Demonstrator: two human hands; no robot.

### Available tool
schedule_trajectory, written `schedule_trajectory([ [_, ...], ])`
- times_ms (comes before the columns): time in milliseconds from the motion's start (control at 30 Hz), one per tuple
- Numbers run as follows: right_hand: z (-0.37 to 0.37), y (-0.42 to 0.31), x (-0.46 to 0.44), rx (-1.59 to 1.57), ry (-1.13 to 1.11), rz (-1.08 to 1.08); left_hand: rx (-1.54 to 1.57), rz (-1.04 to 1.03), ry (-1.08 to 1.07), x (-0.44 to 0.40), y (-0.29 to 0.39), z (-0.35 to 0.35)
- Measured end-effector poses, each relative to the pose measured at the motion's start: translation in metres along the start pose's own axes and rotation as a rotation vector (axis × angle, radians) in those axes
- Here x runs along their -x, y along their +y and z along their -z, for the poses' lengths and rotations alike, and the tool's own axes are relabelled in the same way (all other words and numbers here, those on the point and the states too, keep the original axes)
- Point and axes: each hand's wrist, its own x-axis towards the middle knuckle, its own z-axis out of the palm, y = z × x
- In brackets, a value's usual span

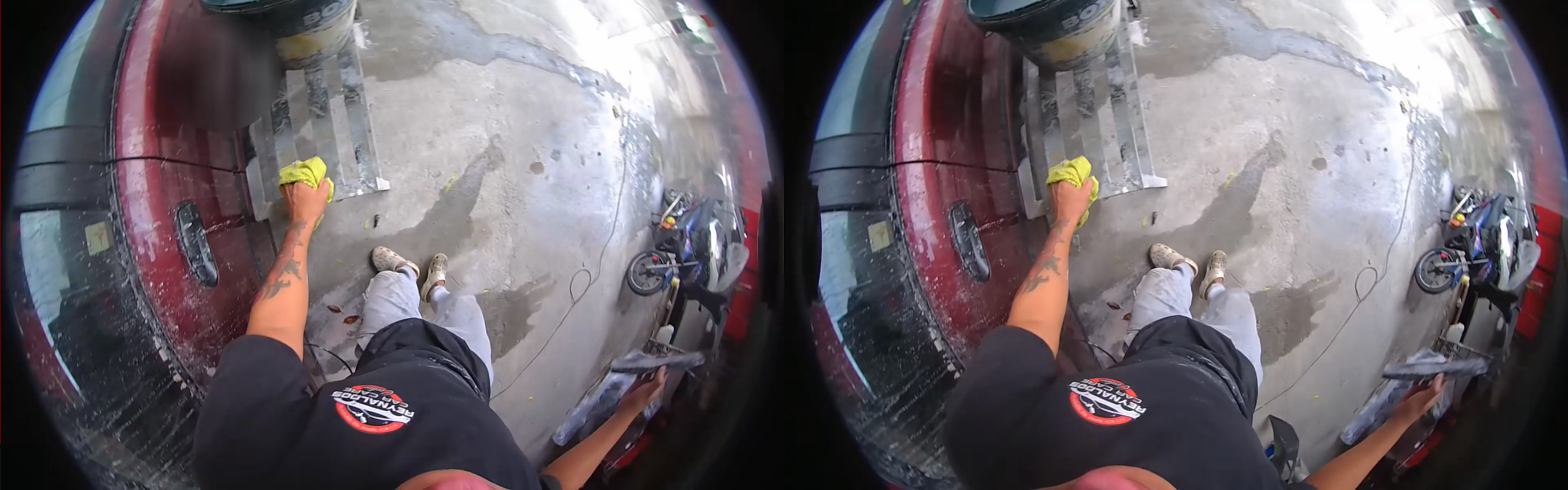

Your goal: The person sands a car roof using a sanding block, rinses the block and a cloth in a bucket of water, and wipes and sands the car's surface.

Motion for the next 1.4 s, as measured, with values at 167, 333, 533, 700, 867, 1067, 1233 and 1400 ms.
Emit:
schedule_trajectory([
  [167,0.070,0.132,0.063,0.474,-0.008,-0.261,0.012,0.189,0.084,-0.002,-0.012,0.005],
  [333,0.149,0.222,0.150,0.470,0.124,-0.638,-0.009,0.468,-0.110,-0.025,-0.049,0.022],
  [533,0.217,0.295,0.205,0.711,0.116,-0.665,0.118,0.348,-0.197,-0.052,-0.061,0.017],
  [700,0.169,0.246,0.173,0.588,-0.018,-0.483,0.160,0.357,-0.211,-0.063,-0.090,0.001],
  [867,0.178,0.232,0.115,0.571,-0.095,-0.368,0.123,0.318,-0.222,-0.055,-0.076,0.008],
  [1067,0.174,0.212,0.102,0.589,-0.098,-0.249,0.124,0.299,-0.198,-0.039,-0.075,-0.001],
  [1233,0.174,0.222,0.118,0.637,-0.081,-0.253,0.106,0.278,-0.199,0.000,-0.051,0.005],
  [1400,0.223,0.270,0.101,0.611,-0.216,-0.366,0.181,0.327,-0.230,0.024,-0.041,-0.001],
])
